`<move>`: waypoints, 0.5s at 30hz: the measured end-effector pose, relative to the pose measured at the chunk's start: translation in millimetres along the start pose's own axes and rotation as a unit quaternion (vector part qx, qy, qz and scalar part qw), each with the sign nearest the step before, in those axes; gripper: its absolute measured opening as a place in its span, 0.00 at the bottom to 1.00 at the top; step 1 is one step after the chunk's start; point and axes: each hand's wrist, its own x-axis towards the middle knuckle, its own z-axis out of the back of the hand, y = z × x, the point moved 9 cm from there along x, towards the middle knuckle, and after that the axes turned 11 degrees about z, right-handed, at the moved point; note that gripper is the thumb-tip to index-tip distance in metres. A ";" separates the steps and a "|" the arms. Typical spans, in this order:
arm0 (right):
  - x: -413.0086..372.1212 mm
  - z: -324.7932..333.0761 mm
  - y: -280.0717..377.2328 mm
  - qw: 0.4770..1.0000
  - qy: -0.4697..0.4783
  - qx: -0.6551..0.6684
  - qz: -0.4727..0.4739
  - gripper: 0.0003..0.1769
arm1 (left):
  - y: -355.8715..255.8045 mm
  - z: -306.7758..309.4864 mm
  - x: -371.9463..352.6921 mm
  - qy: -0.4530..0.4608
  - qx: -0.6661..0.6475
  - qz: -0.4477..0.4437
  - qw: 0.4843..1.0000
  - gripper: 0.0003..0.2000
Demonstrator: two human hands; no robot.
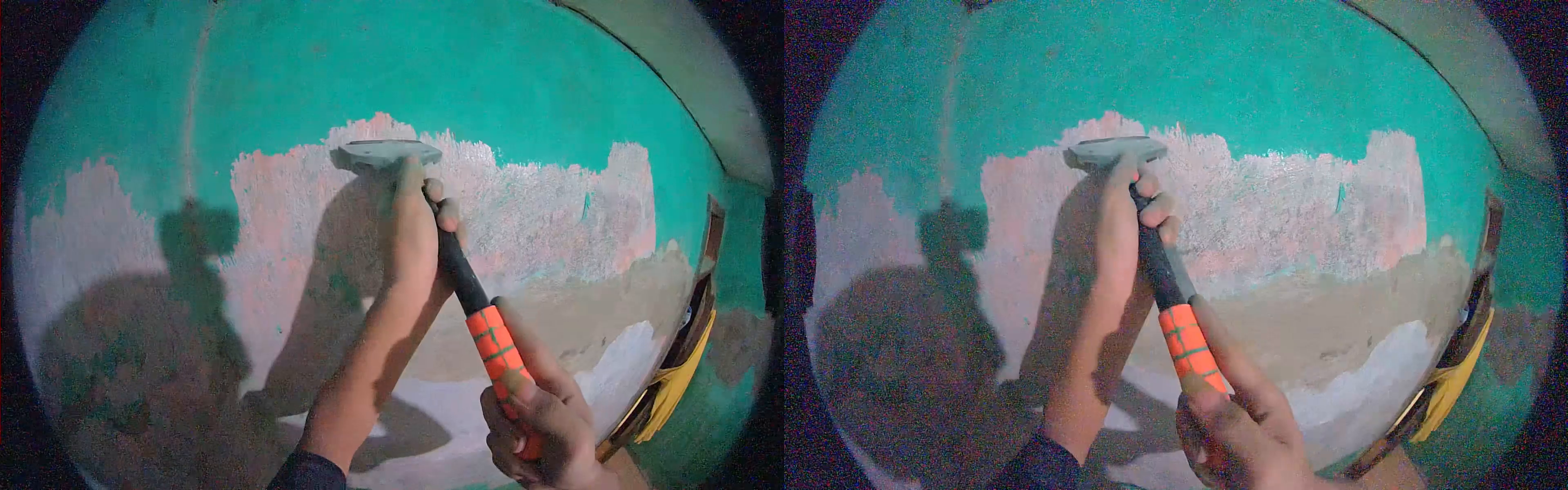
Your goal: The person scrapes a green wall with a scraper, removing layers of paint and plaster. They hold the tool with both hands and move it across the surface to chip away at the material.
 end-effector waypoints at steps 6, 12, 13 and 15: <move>-2.2 0.9 4.9 0.999 0.034 -0.004 0.033 0.34 | -1.0 -0.8 0.1 -0.008 -0.022 -0.024 0.999 0.17; 3.3 10.9 -2.7 0.999 -0.032 -0.015 -0.007 0.35 | 7.1 -2.2 17.6 0.031 -0.068 -0.001 0.997 0.17; 1.5 14.0 -6.2 0.997 -0.057 -0.019 -0.042 0.37 | -2.9 -3.4 4.2 -0.001 -0.048 -0.051 0.998 0.16; -2.9 8.7 -0.2 1.000 -0.003 -0.009 0.019 0.34 | 6.8 1.7 2.0 0.005 -0.021 -0.026 0.999 0.16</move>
